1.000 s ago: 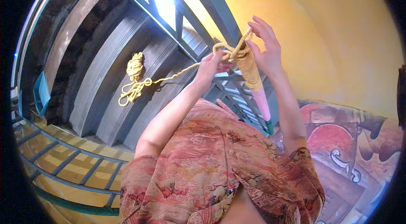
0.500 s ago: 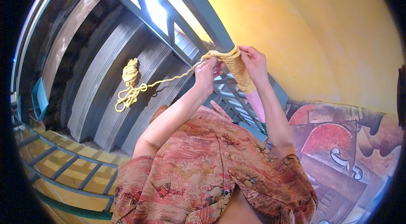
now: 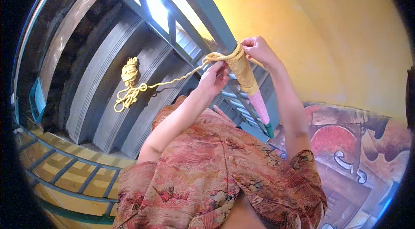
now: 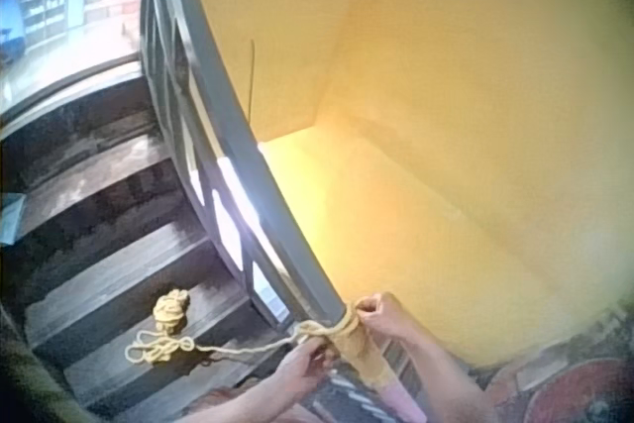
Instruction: The person wraps a yellow rope around a metal stair railing by hand, looping it multiple times around a padded section.
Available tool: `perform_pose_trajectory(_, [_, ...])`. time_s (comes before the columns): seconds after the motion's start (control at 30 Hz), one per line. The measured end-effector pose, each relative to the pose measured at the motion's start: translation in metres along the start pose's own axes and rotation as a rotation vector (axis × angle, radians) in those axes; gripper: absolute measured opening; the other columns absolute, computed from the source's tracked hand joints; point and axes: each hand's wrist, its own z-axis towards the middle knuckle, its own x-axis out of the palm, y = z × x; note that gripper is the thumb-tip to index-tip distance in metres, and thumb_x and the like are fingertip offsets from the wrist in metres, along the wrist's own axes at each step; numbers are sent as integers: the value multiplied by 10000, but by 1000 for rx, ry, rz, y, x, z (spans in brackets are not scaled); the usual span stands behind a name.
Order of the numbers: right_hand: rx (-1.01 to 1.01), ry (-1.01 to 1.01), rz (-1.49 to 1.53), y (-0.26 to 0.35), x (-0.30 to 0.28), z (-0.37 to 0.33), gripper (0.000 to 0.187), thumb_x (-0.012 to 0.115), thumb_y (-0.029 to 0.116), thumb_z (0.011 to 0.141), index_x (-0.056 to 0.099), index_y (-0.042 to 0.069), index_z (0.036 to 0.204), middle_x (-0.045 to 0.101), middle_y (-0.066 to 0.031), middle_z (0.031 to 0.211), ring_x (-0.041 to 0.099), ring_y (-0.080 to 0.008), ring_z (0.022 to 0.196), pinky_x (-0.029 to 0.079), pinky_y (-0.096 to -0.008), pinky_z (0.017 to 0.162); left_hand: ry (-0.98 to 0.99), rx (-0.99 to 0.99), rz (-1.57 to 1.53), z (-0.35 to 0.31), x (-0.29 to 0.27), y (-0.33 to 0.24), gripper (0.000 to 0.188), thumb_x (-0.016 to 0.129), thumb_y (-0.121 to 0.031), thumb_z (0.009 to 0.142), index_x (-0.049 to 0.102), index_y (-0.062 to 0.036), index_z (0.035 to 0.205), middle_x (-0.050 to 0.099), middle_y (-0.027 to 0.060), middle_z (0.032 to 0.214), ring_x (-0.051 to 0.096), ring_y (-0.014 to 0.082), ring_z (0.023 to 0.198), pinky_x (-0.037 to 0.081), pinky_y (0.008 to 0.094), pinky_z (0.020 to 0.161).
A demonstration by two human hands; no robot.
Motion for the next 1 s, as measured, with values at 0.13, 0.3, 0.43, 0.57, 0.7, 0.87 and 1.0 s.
perform_pose_trajectory(0.13, [-38,124,-101,28,-5,1,127,660,99,768,702,5,842,651,-6,721,559,-67,634,459,-236,584,-7,-29,-70,-2,4,-16,95,621,-98,902,593,-29,962,630,54,839,612,131,677,525,224,565])
perform_pose_trajectory(0.3, [38,186,-212,28,-13,11,109,672,96,751,691,5,808,640,-15,690,572,-81,604,465,-237,518,-34,-92,60,0,13,-29,69,621,-35,883,589,-20,942,634,63,823,620,146,670,562,238,616])
perform_pose_trajectory(0.43, [149,268,-169,30,-15,17,118,678,114,780,680,-1,807,634,-24,678,573,-78,586,467,-229,500,27,-167,134,-3,16,-36,62,619,-6,862,583,-28,907,618,45,778,611,132,635,551,217,593])
perform_pose_trajectory(0.57, [196,273,-121,36,-22,11,177,676,176,825,677,0,806,633,-32,659,577,-84,547,477,-225,495,187,-242,276,-24,20,-11,66,634,-101,845,588,-59,823,602,24,711,590,126,598,484,241,532])
perform_pose_trajectory(0.7, [193,288,-251,40,-25,-14,332,659,307,866,663,2,734,625,-33,611,575,-97,483,473,-234,451,172,-243,288,-82,75,13,72,667,-59,826,612,-14,837,615,53,720,624,144,646,555,269,610])
perform_pose_trajectory(0.87, [209,208,-81,12,6,-53,276,705,241,833,648,3,706,635,-46,629,588,-86,517,476,-222,470,230,-176,494,-77,59,12,152,728,-113,799,610,-55,875,618,45,829,607,134,705,523,271,628])
perform_pose_trajectory(1.0, [57,-93,133,-9,30,-73,207,737,167,797,658,-22,769,650,-57,669,597,-76,559,483,-213,508,-26,993,1491,-61,27,-3,253,777,-99,736,600,-36,905,584,76,806,591,136,637,505,280,590])
